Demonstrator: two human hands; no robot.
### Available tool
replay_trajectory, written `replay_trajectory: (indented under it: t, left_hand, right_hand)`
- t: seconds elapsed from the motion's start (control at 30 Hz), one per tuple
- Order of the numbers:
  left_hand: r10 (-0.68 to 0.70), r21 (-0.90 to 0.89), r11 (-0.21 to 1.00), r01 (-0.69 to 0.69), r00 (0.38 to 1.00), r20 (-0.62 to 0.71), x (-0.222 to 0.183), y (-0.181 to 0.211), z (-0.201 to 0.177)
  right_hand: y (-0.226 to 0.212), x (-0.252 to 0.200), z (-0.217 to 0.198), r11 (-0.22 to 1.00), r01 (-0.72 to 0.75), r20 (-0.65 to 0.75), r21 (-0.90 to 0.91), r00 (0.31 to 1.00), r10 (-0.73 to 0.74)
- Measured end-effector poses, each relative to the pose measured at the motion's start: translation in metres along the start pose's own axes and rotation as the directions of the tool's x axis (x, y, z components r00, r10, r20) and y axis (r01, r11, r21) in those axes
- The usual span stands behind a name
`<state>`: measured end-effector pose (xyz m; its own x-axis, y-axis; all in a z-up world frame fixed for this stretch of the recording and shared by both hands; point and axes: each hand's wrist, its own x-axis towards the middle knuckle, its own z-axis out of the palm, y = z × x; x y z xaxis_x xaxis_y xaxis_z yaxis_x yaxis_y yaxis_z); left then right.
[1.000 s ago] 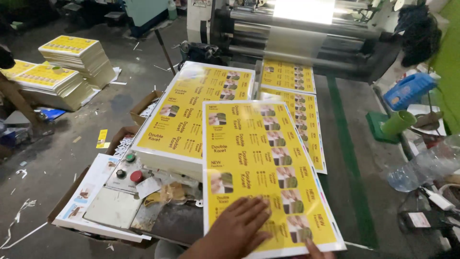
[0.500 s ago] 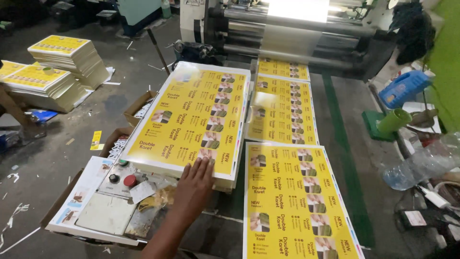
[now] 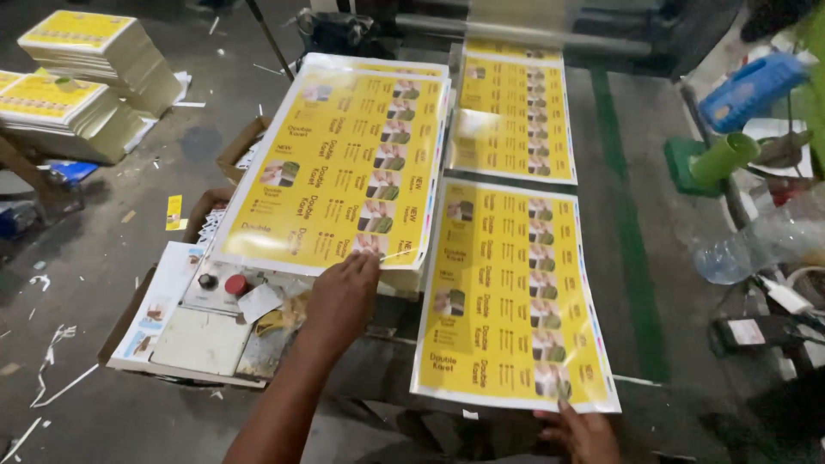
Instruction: Picking up printed label sheets from one stack and placing them onto another organized stack.
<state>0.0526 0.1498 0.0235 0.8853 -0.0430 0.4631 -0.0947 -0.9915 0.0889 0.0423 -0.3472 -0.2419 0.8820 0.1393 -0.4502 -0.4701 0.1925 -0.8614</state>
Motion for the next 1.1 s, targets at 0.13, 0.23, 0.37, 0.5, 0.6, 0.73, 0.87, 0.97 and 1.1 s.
replay_trajectory:
  t: [0.13, 0.23, 0.37, 0.5, 0.6, 0.73, 0.87, 0.97, 1.1]
  left_hand:
    - [-0.050, 0.006, 0.999, 0.050, 0.996, 0.077, -0.003, 0.003, -0.004]
    - [-0.021, 0.007, 1.000, 0.021, 1.000, -0.012, -0.002, 0.002, -0.003]
    - [-0.017, 0.016, 1.000, 0.018, 0.997, -0.075, 0.005, -0.004, -0.018]
    - [0.024, -0.011, 0.999, -0.031, 0.932, -0.361, 0.007, 0.012, -0.040]
    - [0.122, -0.164, 0.966, -0.202, 0.907, -0.404, -0.009, 0.043, -0.008]
    - [0.224, -0.281, 0.897, -0.342, 0.898, -0.380, -0.016, 0.113, -0.002]
    - [0.334, -0.462, 0.791, -0.401, 0.916, -0.223, -0.024, 0.149, 0.008]
    - [0.361, -0.486, 0.790, -0.374, 0.924, -0.124, -0.024, 0.141, -0.002]
    - [0.231, -0.248, 0.937, -0.246, 0.969, -0.087, -0.005, 0.085, -0.015]
  right_hand:
    - [-0.071, -0.005, 0.070, 1.000, -0.008, -0.150, -0.026, 0.989, 0.003]
    - [-0.074, 0.031, 0.066, 0.994, 0.088, -0.083, 0.068, 0.993, -0.082]
    - [-0.099, 0.039, 0.082, 0.997, -0.001, -0.134, 0.077, 0.991, 0.012]
    - [-0.104, 0.022, 0.098, 0.956, -0.284, -0.284, -0.073, 0.925, 0.253]
    - [-0.032, 0.055, 0.074, 0.973, -0.230, -0.048, 0.001, 0.972, 0.230]
    - [-0.021, 0.042, 0.117, 1.000, -0.003, 0.194, 0.004, 0.981, 0.002]
    - [-0.033, 0.036, 0.136, 0.964, 0.086, 0.111, 0.251, 0.987, -0.117]
    - [-0.044, 0.044, 0.103, 0.950, 0.117, 0.059, 0.290, 0.988, -0.140]
    - [-0.039, 0.062, 0.018, 0.984, 0.132, 0.056, 0.122, 0.989, -0.139]
